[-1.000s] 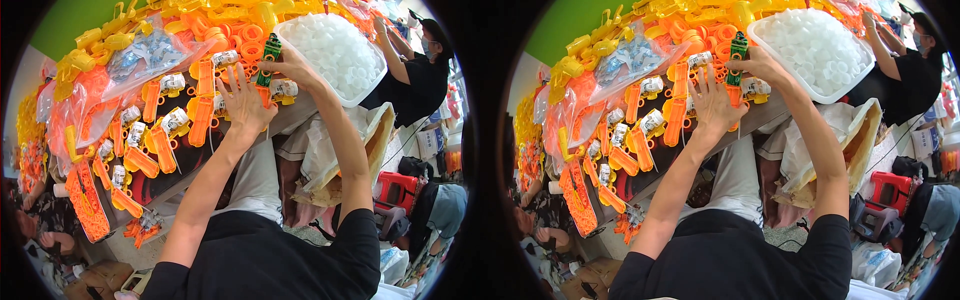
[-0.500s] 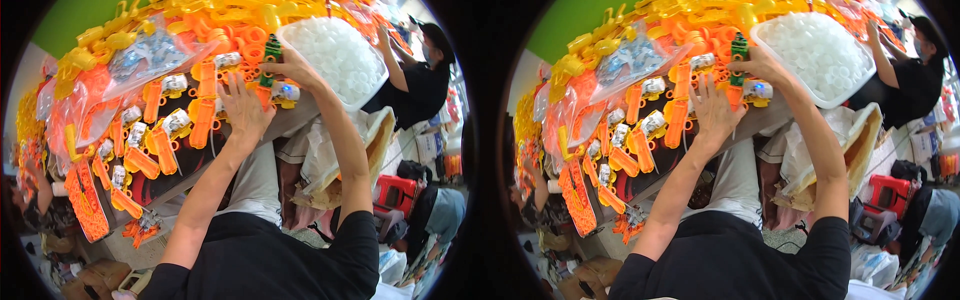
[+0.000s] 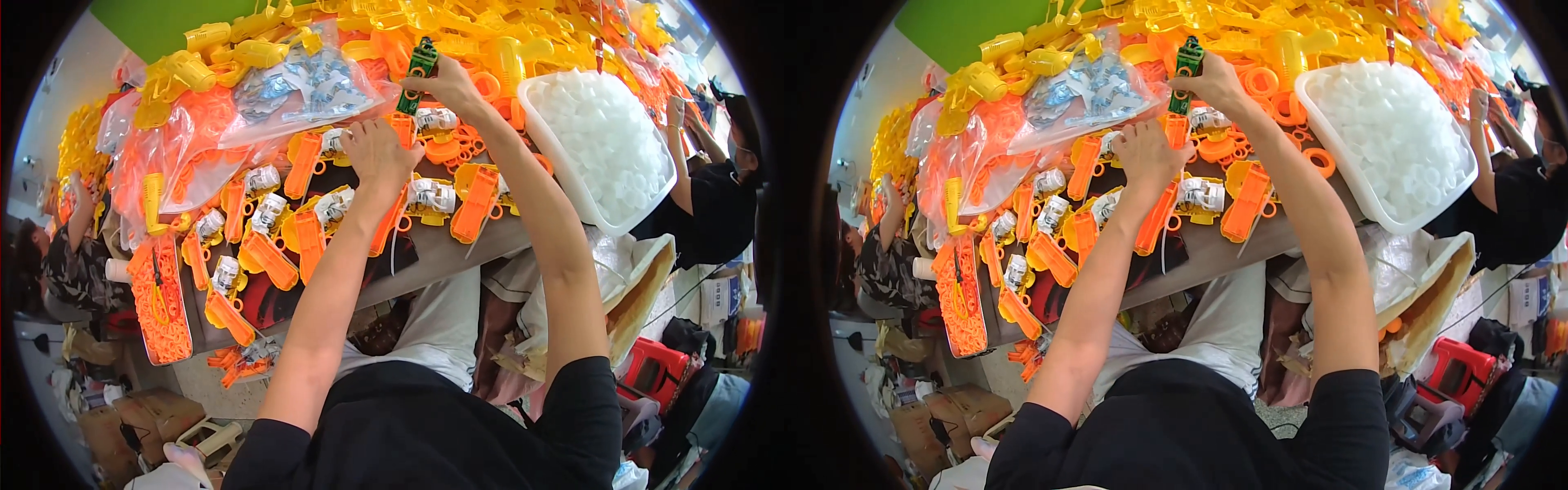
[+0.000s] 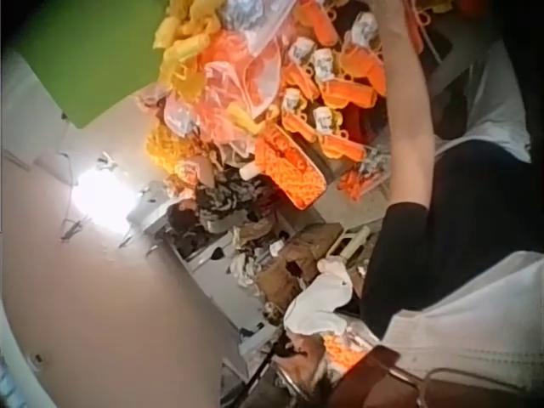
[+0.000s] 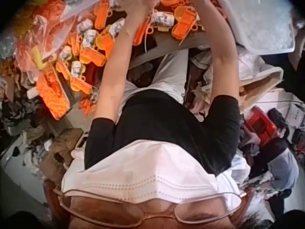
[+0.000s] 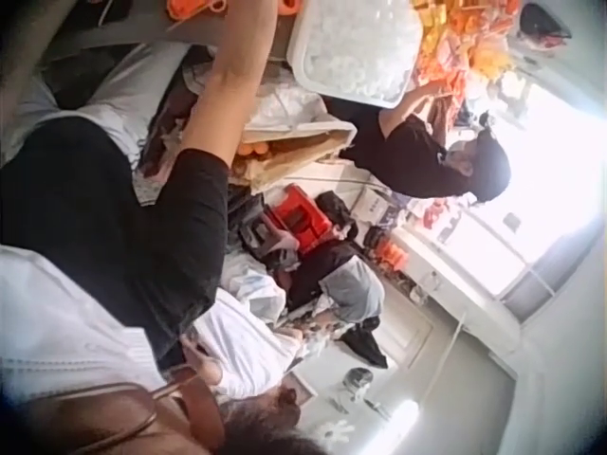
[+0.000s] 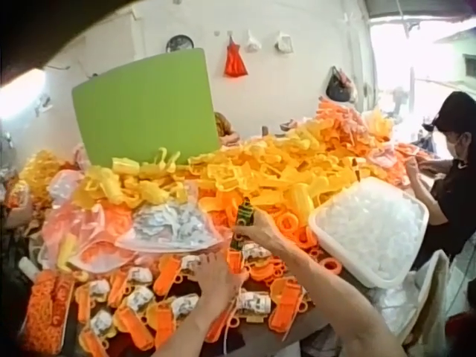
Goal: Manually assembling and preparing plastic toy guns for packaging at a factory workbench.
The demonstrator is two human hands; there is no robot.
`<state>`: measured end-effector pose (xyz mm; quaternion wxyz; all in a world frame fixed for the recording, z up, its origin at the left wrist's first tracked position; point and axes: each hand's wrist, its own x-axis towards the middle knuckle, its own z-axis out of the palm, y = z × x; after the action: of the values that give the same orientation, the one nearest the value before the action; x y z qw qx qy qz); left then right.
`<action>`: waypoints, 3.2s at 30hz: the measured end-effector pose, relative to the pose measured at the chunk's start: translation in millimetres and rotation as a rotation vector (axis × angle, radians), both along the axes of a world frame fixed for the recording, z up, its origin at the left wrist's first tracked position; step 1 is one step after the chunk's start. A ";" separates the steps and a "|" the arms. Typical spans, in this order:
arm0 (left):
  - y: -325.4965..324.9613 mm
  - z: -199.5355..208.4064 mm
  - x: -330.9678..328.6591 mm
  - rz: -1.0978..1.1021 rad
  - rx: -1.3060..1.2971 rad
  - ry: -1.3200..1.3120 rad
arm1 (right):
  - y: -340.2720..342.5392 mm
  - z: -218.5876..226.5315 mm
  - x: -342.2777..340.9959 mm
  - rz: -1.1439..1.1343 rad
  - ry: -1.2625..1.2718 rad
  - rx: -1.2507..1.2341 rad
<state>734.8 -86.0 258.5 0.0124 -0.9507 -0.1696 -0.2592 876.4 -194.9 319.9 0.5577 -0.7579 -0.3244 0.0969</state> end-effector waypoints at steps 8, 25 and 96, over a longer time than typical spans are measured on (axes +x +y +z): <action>5.9 0.1 11.2 -0.050 -0.121 0.044 | 16.1 -8.9 21.4 0.044 0.063 -0.025; -1.0 1.3 9.8 -0.036 -0.077 0.024 | 19.0 -16.2 21.4 0.064 0.006 -0.047; 132.0 -3.9 -81.6 0.008 -0.033 -0.084 | 161.0 -27.5 -65.1 -0.047 -0.157 0.031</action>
<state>653.2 46.0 254.6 -0.0093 -0.9383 -0.1780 -0.2962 811.3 -34.0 292.4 0.5442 -0.7619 -0.3506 0.0190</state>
